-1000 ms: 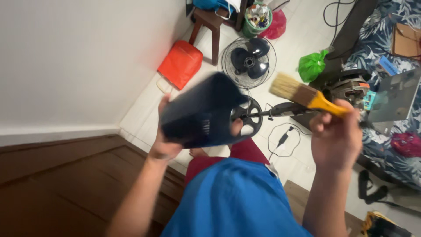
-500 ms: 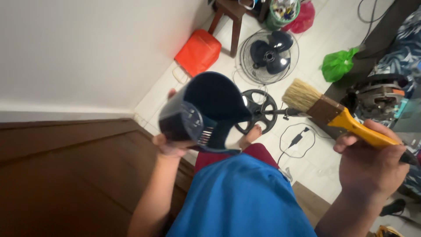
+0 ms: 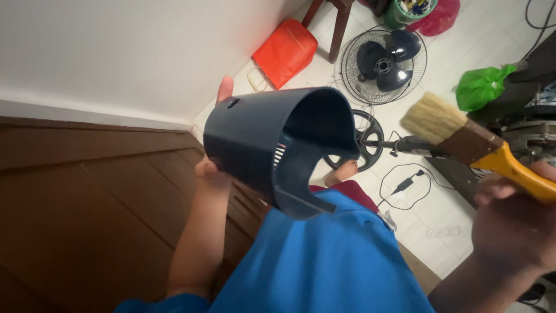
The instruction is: The person sits on the floor servicing a disassembled electric fan. They use a screwdriver on the fan housing, brush dust from the plastic fan cover with a brush, rotate the cover to clean different sides, then use the screwdriver on the fan motor assembly.
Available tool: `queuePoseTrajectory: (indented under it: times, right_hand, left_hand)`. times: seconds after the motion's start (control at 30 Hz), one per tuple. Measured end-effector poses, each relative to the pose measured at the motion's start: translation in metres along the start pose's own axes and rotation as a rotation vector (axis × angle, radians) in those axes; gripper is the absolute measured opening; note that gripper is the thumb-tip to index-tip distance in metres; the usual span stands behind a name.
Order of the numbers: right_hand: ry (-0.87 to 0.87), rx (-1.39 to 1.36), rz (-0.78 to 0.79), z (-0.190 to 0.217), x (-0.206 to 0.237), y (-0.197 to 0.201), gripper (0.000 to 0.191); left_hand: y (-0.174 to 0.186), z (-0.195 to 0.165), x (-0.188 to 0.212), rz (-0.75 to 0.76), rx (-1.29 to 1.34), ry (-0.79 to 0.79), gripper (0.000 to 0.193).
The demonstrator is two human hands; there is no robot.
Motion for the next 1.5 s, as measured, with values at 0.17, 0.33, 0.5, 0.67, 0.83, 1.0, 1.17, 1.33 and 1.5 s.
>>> queuePoseTrajectory:
  times: [0.17, 0.33, 0.5, 0.67, 0.83, 1.0, 1.17, 1.33, 1.5]
  right_hand:
    - [0.018, 0.290, 0.354, 0.035, -0.021, -0.110, 0.034]
    - [0.167, 0.660, 0.874, 0.019, -0.043, -0.213, 0.038]
    - [0.118, 0.754, 0.930, 0.010, -0.053, -0.230, 0.027]
    - [0.048, 0.709, 0.838, 0.018, -0.047, -0.239, 0.023]
    - [0.077, 0.796, 0.796, 0.026, -0.056, -0.257, 0.027]
    - [-0.099, 0.708, 0.644, 0.039, -0.073, -0.256, 0.020]
    - [0.174, 0.728, 0.802, 0.038, -0.064, -0.263, 0.021]
    - [-0.106, 0.581, 0.703, 0.026, -0.063, -0.247, 0.014]
    - [0.117, 0.585, 0.806, 0.040, -0.057, -0.269, 0.018]
  left_hand:
    - [0.001, -0.006, -0.003, -0.006, -0.027, -0.004, 0.134]
    - [-0.007, 0.001, 0.002, 0.044, -0.103, 0.009, 0.128]
    - [-0.008, 0.002, 0.005, -0.025, -0.041, -0.065, 0.124]
    - [0.002, -0.015, 0.011, -0.005, -0.035, -0.027, 0.123]
    - [0.005, -0.003, 0.005, 0.046, -0.042, -0.102, 0.119]
    - [0.003, 0.001, 0.000, 0.031, 0.010, -0.145, 0.117]
    - [-0.007, -0.004, -0.008, 0.122, -0.180, -0.144, 0.118]
    - [-0.013, -0.025, -0.023, 0.203, -0.296, -0.166, 0.117]
    - [-0.020, -0.045, -0.030, 0.229, -0.404, -0.222, 0.115]
Point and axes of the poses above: each hand's wrist, its own x-axis away from the middle knuckle, its own y-axis out of the back of the hand, z = x × y, the point moved 6 cm from there along -x, towards the middle knuckle, and after that the axes turned 6 degrees about -x, right-handed, at the moved point
